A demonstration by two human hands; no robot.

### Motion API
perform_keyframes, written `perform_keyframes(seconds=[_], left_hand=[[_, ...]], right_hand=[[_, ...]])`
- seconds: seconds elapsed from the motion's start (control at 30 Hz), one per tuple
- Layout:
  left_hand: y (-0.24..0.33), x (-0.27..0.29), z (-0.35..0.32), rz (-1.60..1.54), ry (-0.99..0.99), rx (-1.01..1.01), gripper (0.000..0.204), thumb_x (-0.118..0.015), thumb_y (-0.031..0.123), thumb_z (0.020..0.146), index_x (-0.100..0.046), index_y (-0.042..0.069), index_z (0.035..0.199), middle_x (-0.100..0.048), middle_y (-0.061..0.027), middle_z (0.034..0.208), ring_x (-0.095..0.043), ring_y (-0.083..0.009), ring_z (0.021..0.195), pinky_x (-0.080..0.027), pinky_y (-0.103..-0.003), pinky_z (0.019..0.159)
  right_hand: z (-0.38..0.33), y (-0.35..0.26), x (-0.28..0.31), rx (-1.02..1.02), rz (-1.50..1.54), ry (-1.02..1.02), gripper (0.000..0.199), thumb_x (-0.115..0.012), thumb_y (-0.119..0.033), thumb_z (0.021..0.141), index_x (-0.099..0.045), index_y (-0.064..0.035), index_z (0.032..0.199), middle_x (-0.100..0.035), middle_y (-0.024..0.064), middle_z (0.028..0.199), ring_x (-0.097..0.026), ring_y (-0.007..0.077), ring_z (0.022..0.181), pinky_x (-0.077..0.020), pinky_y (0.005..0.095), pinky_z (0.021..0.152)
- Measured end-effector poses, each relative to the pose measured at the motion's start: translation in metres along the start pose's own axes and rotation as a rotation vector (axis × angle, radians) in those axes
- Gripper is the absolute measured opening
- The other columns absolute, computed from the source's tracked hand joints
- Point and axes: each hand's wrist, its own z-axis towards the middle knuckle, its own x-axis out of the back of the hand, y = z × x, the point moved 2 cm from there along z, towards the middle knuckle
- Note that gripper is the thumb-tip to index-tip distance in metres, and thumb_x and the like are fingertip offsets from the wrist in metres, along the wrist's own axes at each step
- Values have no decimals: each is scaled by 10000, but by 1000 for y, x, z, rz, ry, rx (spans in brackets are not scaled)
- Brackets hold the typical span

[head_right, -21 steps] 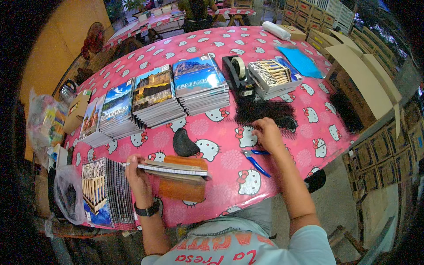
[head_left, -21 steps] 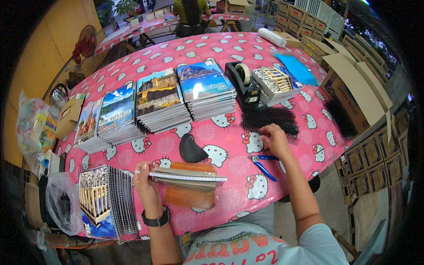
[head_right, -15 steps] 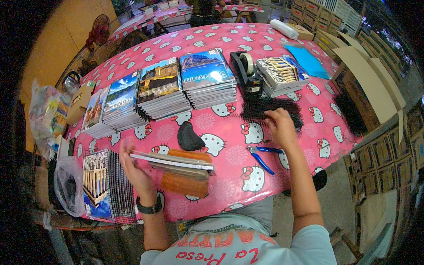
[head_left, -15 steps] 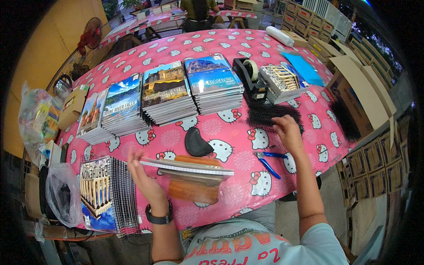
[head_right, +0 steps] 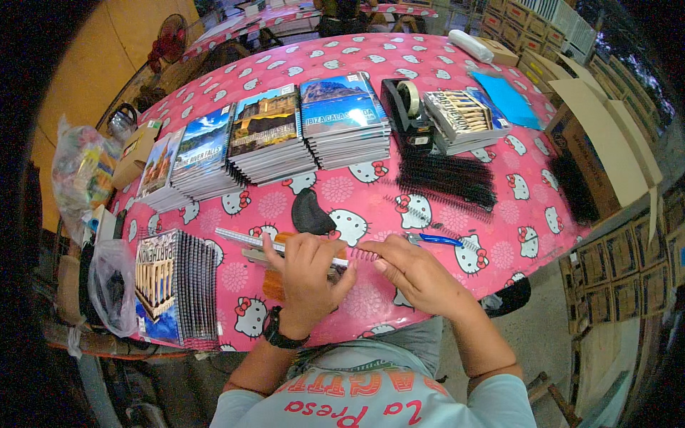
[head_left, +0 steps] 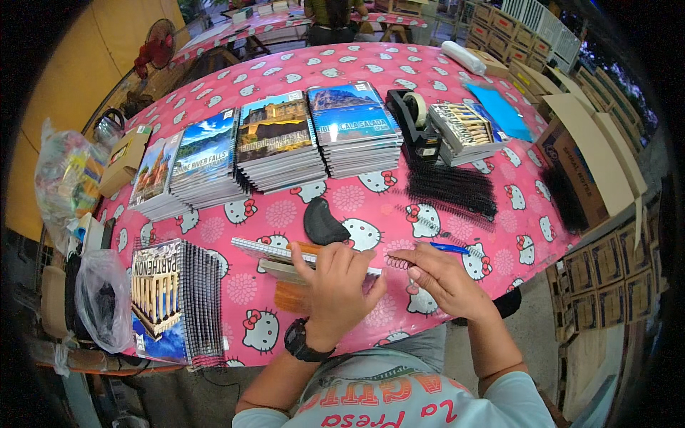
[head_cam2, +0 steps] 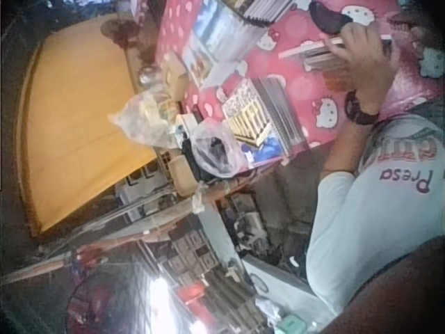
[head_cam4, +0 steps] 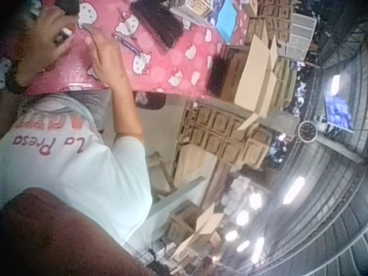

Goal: The person binds notebooks by manually inserting a plastic spiral through the pre-punched holes of a stack of covers and pages, then places each finished notebook into a plastic bag.

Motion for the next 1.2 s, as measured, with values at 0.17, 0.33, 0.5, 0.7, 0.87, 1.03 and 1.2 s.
perform_keyframes(seconds=[0.17,0.33,0.5,0.7,0.87,1.03,1.2], left_hand=[[-1,16,5,-185,-45,-31,292,-689,279,727,-616,107,952,-578,-33,916,-538,-211,987,-194,-542,1011],[-14,24,-1,-313,-71,-47,205,-661,137,750,-652,141,954,-597,-14,875,-559,-211,905,-285,-445,968],[-15,24,-5,-314,-25,-40,192,-679,113,731,-662,145,920,-598,-12,858,-564,-200,872,-318,-430,932],[-15,24,-6,-354,35,-33,140,-690,126,727,-645,130,859,-622,-8,845,-577,-191,834,-330,-404,892],[-16,21,-7,-354,50,-48,157,-704,148,714,-624,137,848,-630,-7,859,-579,-186,840,-327,-386,863],[-10,22,-3,-277,-34,-99,169,-673,203,747,-619,161,901,-574,15,879,-541,-169,885,-284,-416,857],[-10,14,-6,-157,-66,-135,163,-653,247,767,-621,184,913,-535,30,866,-509,-161,890,-273,-425,846]], right_hand=[[1,-2,-1,-59,50,31,315,-569,-105,849,-580,-33,1155,-535,121,834,-533,241,758,-434,318,723],[4,2,-6,1,93,96,265,-603,-68,818,-620,-29,1080,-534,103,806,-547,244,769,-441,326,704],[11,-1,-8,63,66,8,263,-602,-61,817,-611,-38,1079,-548,115,847,-564,261,802,-450,340,700],[16,-7,-3,102,-30,-81,256,-588,-50,815,-586,-39,1071,-544,121,839,-567,300,766,-459,377,670],[14,-8,-1,154,-100,-137,310,-571,-62,834,-563,-62,1144,-578,126,821,-582,315,752,-467,373,637],[18,-12,-2,-143,187,-183,436,-619,-101,841,-506,-62,1261,-632,88,802,-610,177,722,-483,307,661],[57,36,2,-60,203,-225,420,-603,-222,865,-515,-68,1247,-663,113,862,-625,135,787,-486,297,698]])
